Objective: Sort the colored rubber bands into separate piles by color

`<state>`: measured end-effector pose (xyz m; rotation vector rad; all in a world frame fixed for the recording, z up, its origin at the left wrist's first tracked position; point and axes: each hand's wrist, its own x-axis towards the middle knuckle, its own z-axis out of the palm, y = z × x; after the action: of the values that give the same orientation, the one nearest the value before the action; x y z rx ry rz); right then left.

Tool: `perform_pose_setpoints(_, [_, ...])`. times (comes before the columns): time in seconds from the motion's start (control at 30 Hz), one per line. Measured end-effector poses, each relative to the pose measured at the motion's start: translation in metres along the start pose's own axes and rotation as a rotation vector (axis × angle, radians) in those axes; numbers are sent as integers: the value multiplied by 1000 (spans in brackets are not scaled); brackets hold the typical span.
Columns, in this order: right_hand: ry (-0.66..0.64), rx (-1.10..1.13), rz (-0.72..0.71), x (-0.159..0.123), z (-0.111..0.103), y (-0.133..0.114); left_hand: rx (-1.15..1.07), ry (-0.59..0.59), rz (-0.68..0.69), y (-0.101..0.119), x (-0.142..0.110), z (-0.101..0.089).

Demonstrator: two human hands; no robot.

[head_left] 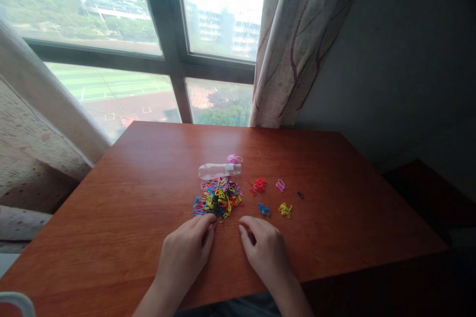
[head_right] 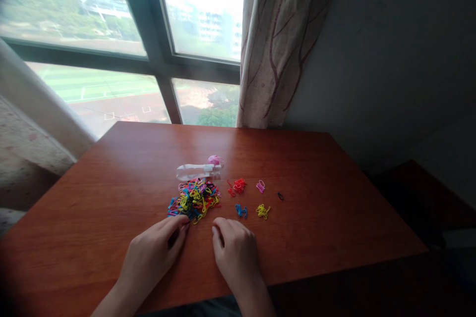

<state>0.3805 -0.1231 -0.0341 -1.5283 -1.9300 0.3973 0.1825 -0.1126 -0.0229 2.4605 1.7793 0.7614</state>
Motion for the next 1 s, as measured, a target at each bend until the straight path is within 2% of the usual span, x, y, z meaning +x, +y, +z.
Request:
perform_pose_setpoints(0.2, [-2,3,-2,0,0,0,14,3,41,0,-1,0])
perform_pose_setpoints(0.43, [-3,22,-10,-1,1,0,-153,23,62,-6,-2,2])
perform_pose_setpoints(0.57, [-47,83,-44,-4,-2,-4,-258,-64,162,-5,-4,1])
perform_pose_setpoints(0.67, [-126,129,-108,-6,-5,-8,-268,-134,268,-2,-6,0])
perform_pose_setpoints(0.73, [-152,146,-127,-7,-6,-10,-264,-144,292,-1,-7,0])
perform_pose_setpoints(0.87, [-127,154,-126,-6,-4,-12,-272,-130,269,-1,-7,0])
perform_pose_setpoints(1.0, [-37,149,-116,-6,-6,-6,-272,-101,246,-1,-6,-1])
